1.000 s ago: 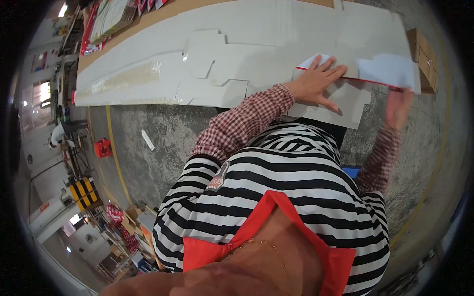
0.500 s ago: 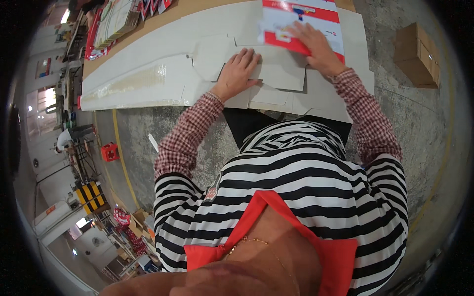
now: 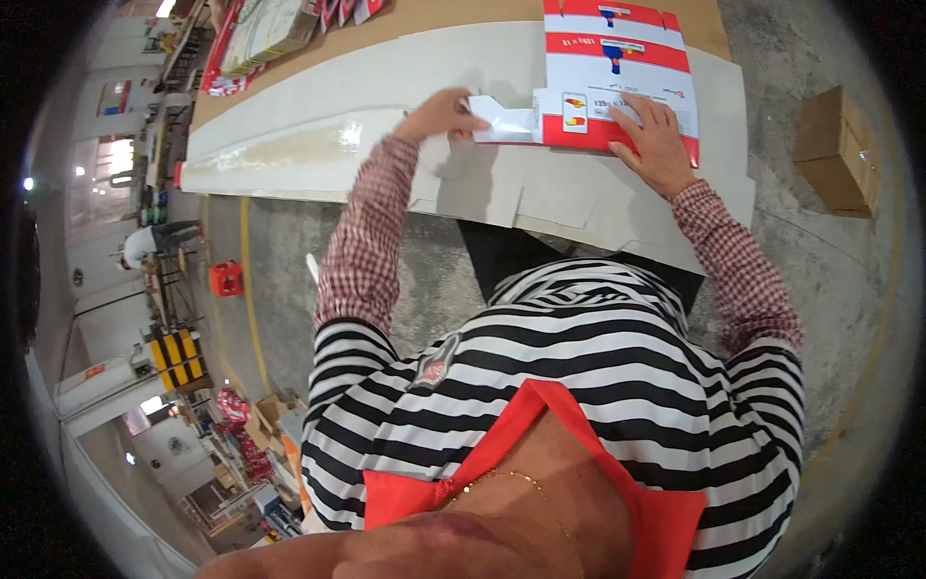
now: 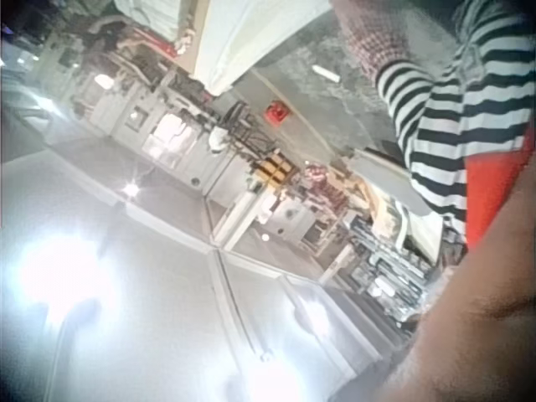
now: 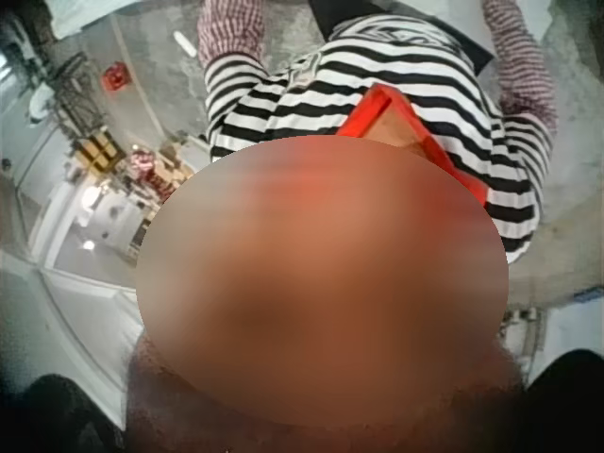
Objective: The person folds flat white cardboard pieces into small rectangular boxes on a workbench. They repeatedly pick up a flat piece, fold the side flaps inward, and then fold the top and bottom flaps to close the box. The finished boxes are stacked in a pile on the table.
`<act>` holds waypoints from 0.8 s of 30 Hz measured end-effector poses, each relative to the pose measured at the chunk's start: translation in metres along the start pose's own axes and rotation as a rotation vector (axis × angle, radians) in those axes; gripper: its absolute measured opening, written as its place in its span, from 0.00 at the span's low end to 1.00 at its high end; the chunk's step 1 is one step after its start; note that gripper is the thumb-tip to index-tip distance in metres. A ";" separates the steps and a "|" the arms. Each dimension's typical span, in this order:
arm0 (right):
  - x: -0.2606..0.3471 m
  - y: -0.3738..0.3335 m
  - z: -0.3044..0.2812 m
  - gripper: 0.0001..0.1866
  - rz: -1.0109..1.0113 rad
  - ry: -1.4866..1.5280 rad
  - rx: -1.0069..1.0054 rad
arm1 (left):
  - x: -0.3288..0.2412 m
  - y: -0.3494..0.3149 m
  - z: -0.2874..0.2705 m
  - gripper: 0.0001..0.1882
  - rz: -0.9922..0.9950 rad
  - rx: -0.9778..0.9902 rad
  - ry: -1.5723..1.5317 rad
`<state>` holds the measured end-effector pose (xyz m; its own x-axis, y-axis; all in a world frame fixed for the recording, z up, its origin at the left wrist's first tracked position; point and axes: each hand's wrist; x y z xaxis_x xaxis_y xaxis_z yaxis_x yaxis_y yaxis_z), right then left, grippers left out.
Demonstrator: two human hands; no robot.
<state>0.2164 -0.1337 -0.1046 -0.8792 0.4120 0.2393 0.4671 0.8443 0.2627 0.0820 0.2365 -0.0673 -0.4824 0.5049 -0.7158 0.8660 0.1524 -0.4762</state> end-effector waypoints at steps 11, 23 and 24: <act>0.054 0.095 0.037 0.26 -0.348 0.444 0.097 | 0.005 -0.091 0.071 0.27 0.634 -0.483 0.960; 0.058 0.089 0.038 0.28 -0.324 0.427 0.141 | 0.025 -0.058 0.090 0.43 0.118 -1.337 -0.470; 0.056 0.090 0.038 0.28 -0.330 0.426 0.134 | 0.024 -0.054 0.097 0.44 0.072 -1.367 -0.785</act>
<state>0.2057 -0.0213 -0.1029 -0.8480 -0.0331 0.5290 0.1331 0.9528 0.2730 0.0109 0.1579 -0.1087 -0.0059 0.0617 -0.9981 0.1391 0.9884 0.0603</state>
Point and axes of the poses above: each hand's wrist, its own y-axis towards the middle knuckle, its own z-axis out of the palm, x = y × z, and after that the axes turned 3 degrees about -x, right-handed
